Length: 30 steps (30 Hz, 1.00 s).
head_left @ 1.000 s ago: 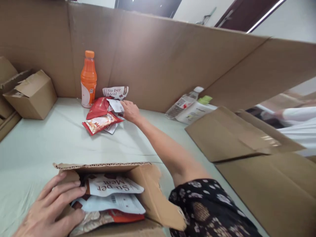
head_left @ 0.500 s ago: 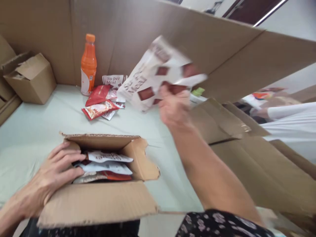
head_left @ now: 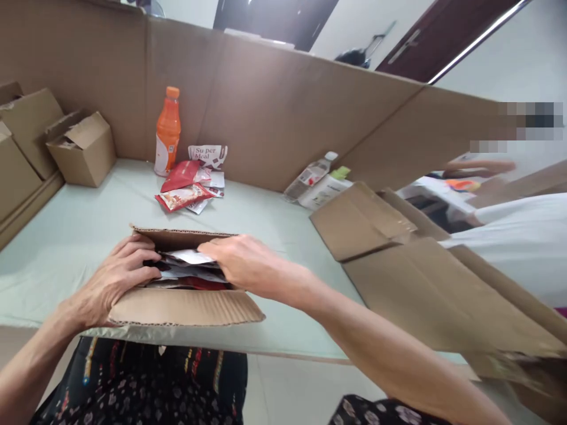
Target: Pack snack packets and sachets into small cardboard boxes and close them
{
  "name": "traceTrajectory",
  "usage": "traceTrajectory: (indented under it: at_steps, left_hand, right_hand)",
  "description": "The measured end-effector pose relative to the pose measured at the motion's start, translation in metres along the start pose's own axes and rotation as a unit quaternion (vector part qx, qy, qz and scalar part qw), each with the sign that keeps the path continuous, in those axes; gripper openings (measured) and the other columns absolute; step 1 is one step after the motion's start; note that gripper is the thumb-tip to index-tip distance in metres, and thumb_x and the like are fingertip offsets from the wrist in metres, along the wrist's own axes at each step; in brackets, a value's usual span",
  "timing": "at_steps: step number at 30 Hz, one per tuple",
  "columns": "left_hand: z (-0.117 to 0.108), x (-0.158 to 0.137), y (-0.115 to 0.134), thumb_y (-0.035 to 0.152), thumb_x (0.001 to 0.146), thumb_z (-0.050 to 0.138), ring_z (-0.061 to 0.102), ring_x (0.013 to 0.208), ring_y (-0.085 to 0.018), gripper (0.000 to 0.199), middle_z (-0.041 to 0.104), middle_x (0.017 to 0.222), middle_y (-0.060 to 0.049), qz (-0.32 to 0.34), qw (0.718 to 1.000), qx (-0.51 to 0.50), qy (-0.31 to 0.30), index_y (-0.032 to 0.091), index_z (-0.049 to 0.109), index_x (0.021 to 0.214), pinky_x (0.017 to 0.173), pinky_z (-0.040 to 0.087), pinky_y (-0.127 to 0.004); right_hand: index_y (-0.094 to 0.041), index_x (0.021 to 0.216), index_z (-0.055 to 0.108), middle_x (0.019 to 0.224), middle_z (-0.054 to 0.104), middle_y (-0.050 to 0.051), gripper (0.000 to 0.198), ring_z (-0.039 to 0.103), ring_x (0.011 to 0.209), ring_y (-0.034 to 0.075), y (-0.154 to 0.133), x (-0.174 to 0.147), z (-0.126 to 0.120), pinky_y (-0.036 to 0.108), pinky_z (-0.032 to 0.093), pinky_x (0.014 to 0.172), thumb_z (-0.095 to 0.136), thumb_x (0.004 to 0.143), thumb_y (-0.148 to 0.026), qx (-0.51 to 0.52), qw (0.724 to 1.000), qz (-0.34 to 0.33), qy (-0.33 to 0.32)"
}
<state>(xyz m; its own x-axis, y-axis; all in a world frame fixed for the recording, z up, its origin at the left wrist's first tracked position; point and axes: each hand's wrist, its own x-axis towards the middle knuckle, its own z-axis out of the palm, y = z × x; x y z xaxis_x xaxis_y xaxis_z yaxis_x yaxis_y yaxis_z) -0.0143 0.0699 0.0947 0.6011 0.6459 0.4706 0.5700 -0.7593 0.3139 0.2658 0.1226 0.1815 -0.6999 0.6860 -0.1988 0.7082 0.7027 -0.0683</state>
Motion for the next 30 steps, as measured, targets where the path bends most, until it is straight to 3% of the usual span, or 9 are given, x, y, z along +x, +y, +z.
traceTrajectory:
  at_steps: [4, 7, 10, 15, 18, 25, 30]
  left_hand:
    - [-0.006, -0.005, 0.0, 0.042, 0.098, 0.054, 0.049, 0.14, -0.033, 0.033, 0.064, 0.136, -0.011, 0.01, 0.999, 0.017, -0.046, 0.029, 0.065, 0.126, 0.122, 0.036, -0.057]
    - [-0.016, -0.007, 0.004, 0.049, 0.082, 0.069, 0.042, 0.144, -0.038, 0.061, 0.054, 0.146, -0.015, 0.01, 0.998, 0.03, -0.053, 0.026, 0.056, 0.137, 0.123, 0.032, -0.061]
    - [-0.024, -0.009, 0.01, 0.039, 0.074, 0.073, 0.039, 0.146, -0.041, 0.075, 0.044, 0.156, -0.017, -0.001, 0.998, 0.038, -0.049, 0.026, 0.047, 0.143, 0.122, 0.033, -0.064]
    - [-0.025, -0.016, 0.015, 0.026, 0.088, 0.062, 0.041, 0.147, -0.039, 0.064, 0.038, 0.159, -0.02, -0.008, 0.998, 0.047, 0.029, 0.026, 0.039, 0.147, 0.116, 0.043, -0.06]
    - [-0.02, -0.022, 0.015, 0.024, 0.091, 0.062, 0.044, 0.147, -0.037, 0.068, 0.036, 0.162, -0.02, -0.024, 0.996, 0.056, 0.069, 0.028, 0.034, 0.153, 0.113, 0.049, -0.056]
    - [-0.005, -0.037, 0.02, 0.028, 0.093, 0.062, 0.047, 0.148, -0.04, 0.093, 0.041, 0.16, -0.026, -0.05, 0.995, 0.023, 0.082, 0.021, 0.009, 0.168, 0.115, 0.05, -0.056]
    - [0.0, -0.035, 0.023, 0.032, 0.096, 0.061, 0.05, 0.145, -0.038, 0.088, 0.046, 0.157, -0.023, -0.071, 0.992, 0.02, 0.103, 0.022, 0.013, 0.168, 0.114, 0.052, -0.056]
  right_hand:
    - [-0.014, 0.105, 0.074, 0.1, 0.08, 0.013, 0.03, 0.073, 0.086, 0.023, -0.017, 0.039, -0.007, 0.03, 0.043, 0.066, 0.048, 0.094, -0.004, -0.058, 0.996, -0.027, -0.069]
    - [-0.011, 0.105, 0.076, 0.101, 0.08, 0.016, 0.031, 0.073, 0.087, 0.024, -0.02, 0.056, -0.009, 0.031, 0.045, 0.069, 0.048, 0.093, -0.003, -0.058, 0.991, -0.059, -0.106]
    - [-0.009, 0.105, 0.077, 0.105, 0.08, 0.017, 0.032, 0.073, 0.088, 0.023, -0.019, 0.063, -0.006, 0.03, 0.048, 0.071, 0.048, 0.093, -0.003, -0.032, 0.988, -0.074, -0.132]
    - [-0.011, 0.112, 0.077, 0.109, 0.081, 0.016, 0.036, 0.075, 0.092, 0.023, -0.021, 0.061, 0.006, 0.03, 0.053, 0.077, 0.047, 0.094, -0.003, -0.015, 0.991, -0.047, -0.128]
    - [-0.009, 0.114, 0.077, 0.116, 0.079, 0.017, 0.035, 0.076, 0.101, 0.026, -0.027, 0.062, 0.012, 0.03, 0.055, 0.082, 0.048, 0.095, -0.003, -0.018, 0.993, -0.03, -0.117]
    - [-0.008, 0.114, 0.076, 0.112, 0.08, 0.019, 0.029, 0.077, 0.103, 0.03, -0.039, 0.059, 0.021, 0.034, 0.055, 0.084, 0.052, 0.098, -0.009, -0.023, 0.993, -0.071, -0.093]
    - [-0.008, 0.122, 0.073, 0.12, 0.077, 0.021, 0.03, 0.075, 0.11, 0.032, -0.04, 0.06, 0.018, 0.038, 0.056, 0.088, 0.052, 0.103, -0.018, 0.002, 0.992, -0.067, -0.109]
